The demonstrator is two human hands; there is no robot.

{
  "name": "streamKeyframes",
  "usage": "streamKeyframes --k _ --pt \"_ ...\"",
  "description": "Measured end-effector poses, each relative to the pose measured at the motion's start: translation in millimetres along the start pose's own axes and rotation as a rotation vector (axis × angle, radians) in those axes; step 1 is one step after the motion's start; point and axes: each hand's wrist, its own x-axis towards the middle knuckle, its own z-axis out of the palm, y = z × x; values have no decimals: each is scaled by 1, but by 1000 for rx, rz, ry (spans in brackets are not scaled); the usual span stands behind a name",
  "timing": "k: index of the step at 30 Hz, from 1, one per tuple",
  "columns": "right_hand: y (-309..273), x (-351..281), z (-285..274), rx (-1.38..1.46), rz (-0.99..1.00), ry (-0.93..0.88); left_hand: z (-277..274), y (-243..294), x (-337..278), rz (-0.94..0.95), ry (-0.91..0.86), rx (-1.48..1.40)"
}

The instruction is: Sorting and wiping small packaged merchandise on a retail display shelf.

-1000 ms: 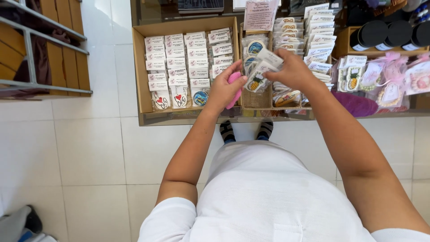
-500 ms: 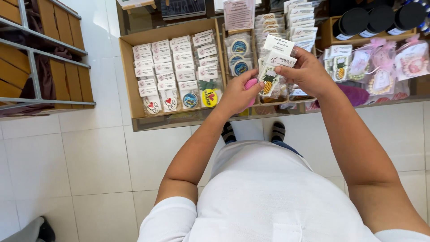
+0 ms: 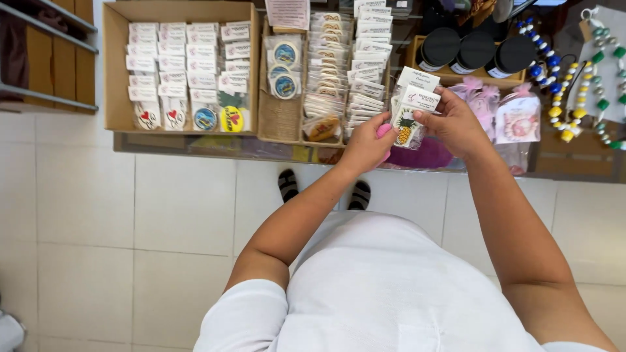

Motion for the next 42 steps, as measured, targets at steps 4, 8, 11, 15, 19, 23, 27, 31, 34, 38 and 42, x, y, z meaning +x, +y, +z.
streamKeyframes --k 4,8,11,15,19,23,27,31,34,38,42 --pt "19 12 -37 -12 2 4 33 2 3 -18 5 16" --pt "36 22 -52 -118 37 101 52 -30 18 115 71 307" --pt "51 35 -54 -183 -42 99 59 -43 25 226 114 403" --pt "83 52 -59 -276 -163 119 60 -41 20 214 115 392" --pt "76 43 -54 -390 -178 167 61 -46 17 223 119 447" --pt "58 31 -45 -502 -278 217 59 -46 12 251 108 405" --pt "53 22 -42 -670 -392 251 58 -45 8 255 113 398" --pt "65 22 -42 -734 -429 248 59 -52 8 266 125 415" --pt "66 17 -38 -731 -382 264 60 -52 3 246 132 414" --pt "65 9 -37 -789 -478 285 61 -51 0 283 135 407" --pt "52 -1 -26 -777 -483 301 62 -50 -2 316 142 412"
